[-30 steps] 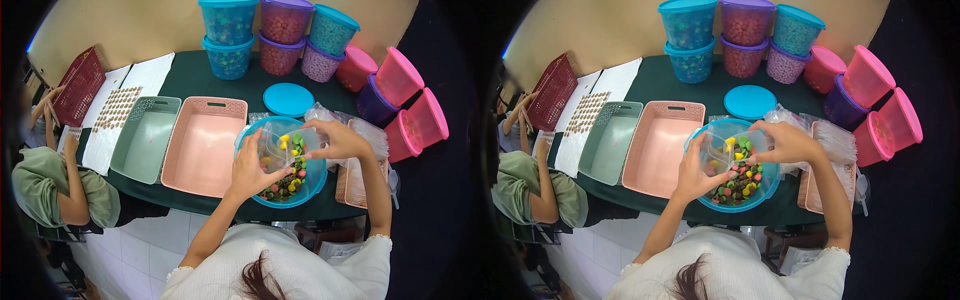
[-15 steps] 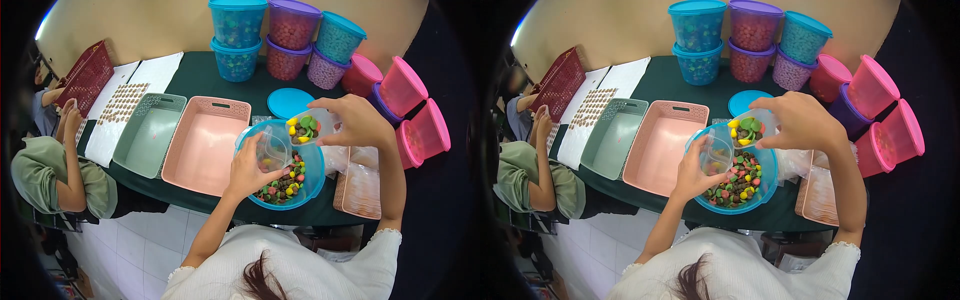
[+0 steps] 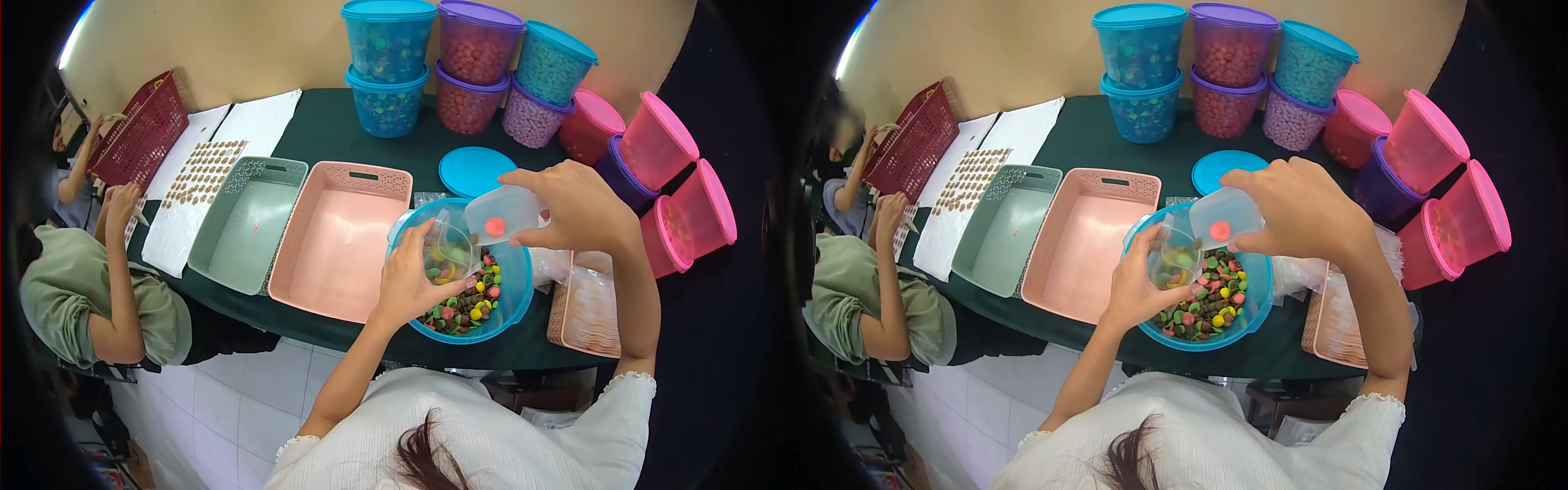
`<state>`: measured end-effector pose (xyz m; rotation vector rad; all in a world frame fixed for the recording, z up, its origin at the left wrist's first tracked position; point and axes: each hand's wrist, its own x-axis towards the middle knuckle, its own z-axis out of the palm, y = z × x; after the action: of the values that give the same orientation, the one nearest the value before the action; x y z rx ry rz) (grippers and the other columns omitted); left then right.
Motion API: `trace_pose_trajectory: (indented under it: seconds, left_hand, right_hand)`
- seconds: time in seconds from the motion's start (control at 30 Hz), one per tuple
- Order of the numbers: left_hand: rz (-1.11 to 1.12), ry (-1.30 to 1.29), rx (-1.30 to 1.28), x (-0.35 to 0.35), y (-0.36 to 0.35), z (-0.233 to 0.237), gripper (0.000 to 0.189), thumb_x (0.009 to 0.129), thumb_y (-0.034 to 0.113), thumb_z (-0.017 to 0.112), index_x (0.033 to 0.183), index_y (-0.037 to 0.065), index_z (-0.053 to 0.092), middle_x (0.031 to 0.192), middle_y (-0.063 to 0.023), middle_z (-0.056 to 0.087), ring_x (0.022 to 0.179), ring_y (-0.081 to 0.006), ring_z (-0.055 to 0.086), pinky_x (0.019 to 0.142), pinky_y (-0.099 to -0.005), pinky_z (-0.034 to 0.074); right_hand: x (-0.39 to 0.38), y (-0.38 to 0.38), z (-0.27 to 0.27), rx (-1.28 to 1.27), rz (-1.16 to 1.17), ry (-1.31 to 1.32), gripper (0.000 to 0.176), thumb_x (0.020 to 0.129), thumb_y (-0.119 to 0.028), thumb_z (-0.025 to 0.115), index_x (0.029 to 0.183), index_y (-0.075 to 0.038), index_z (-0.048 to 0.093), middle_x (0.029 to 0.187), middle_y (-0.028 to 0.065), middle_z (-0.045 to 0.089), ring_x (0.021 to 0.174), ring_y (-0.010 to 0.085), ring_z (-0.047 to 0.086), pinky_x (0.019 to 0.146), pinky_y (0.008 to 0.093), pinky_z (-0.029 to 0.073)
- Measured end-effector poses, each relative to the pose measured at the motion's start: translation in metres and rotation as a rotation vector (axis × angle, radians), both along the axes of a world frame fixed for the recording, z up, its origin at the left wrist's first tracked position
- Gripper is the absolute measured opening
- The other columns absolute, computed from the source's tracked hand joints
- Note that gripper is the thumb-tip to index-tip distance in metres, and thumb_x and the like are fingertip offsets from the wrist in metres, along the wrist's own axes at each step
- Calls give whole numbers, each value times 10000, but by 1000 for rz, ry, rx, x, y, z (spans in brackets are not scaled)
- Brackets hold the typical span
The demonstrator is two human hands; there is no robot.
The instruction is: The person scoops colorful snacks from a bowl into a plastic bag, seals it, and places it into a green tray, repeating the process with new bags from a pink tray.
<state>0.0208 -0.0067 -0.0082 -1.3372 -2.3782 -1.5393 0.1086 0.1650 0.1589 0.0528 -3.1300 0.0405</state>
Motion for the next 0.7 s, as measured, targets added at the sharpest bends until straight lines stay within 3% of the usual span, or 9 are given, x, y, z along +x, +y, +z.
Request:
trace_pose_trajectory:
  seconds: [0.23, 0.33, 0.4, 0.43, 0.5, 0.53, 0.6, 0.63, 0.7]
  left_hand:
    - [13, 19, 21, -1, 1, 1, 886, 546, 435, 762, 1178, -41, 362, 1016, -180, 500, 931, -298, 534, 778, -391, 434]
    - [29, 48, 22, 0, 1, 0, 896, 549, 433, 760, 1186, -45, 350, 1024, -181, 498, 936, -301, 529, 783, -392, 429]
    - [24, 46, 14, 0, 1, 0, 904, 548, 431, 761, 1190, -48, 342, 1034, -183, 494, 940, -301, 526, 787, -391, 427]
    - [17, 42, 9, 0, 1, -1, 912, 547, 429, 763, 1194, -50, 334, 1045, -186, 490, 944, -301, 523, 790, -391, 426]
    - [23, 38, 19, 0, 0, -3, 917, 545, 426, 765, 1196, -51, 329, 1049, -188, 488, 942, -301, 522, 791, -392, 424]
    - [25, 35, 28, 0, 0, -5, 923, 543, 424, 767, 1199, -52, 325, 1054, -189, 485, 941, -301, 522, 793, -394, 423]
    - [18, 66, 45, -2, 2, -7, 918, 548, 410, 768, 1203, -50, 319, 1049, -186, 490, 941, -291, 523, 789, -389, 424]
    - [5, 99, 59, -2, 2, -7, 913, 553, 396, 769, 1206, -49, 313, 1044, -182, 494, 941, -282, 524, 786, -385, 425]
    - [-19, 59, 127, 6, 2, 6, 856, 583, 358, 759, 1207, -36, 325, 1046, -177, 497, 934, -268, 529, 785, -377, 423]
  right_hand:
    - [16, 28, -36, -330, -192, 111, 541, 621, -384, 673, 1044, -73, 545, 658, 146, 585, 641, 297, 584, 600, 385, 443]
    - [24, 16, -73, -264, -293, -116, 585, 638, -403, 665, 1094, -68, 518, 783, 154, 592, 768, 284, 571, 693, 381, 414]
    - [28, 3, -107, 55, -66, 186, 583, 639, -362, 690, 1100, -57, 504, 1007, 133, 549, 919, 272, 511, 820, 372, 357]
    - [28, -4, -112, 55, -61, 188, 583, 639, -362, 690, 1100, -57, 504, 1007, 133, 549, 919, 272, 511, 820, 372, 357]
    - [26, -17, -119, -235, -68, 324, 640, 688, -460, 630, 1132, -25, 477, 1087, 137, 491, 1037, 274, 403, 878, 381, 240]
    - [25, -25, -122, -234, -60, 323, 640, 688, -460, 630, 1132, -25, 477, 1087, 137, 491, 1037, 274, 403, 878, 381, 240]
    - [21, -40, -128, -619, -37, 473, 515, 732, -358, 636, 1088, -7, 514, 970, 133, 552, 922, 244, 499, 810, 364, 339]
    - [18, -42, -133, -621, -27, 474, 515, 732, -358, 636, 1088, -7, 514, 970, 133, 552, 922, 244, 499, 810, 364, 339]
    - [13, -42, -143, -1181, -267, 506, 353, 758, -213, 640, 1018, 13, 558, 871, 119, 600, 797, 183, 565, 715, 306, 429]
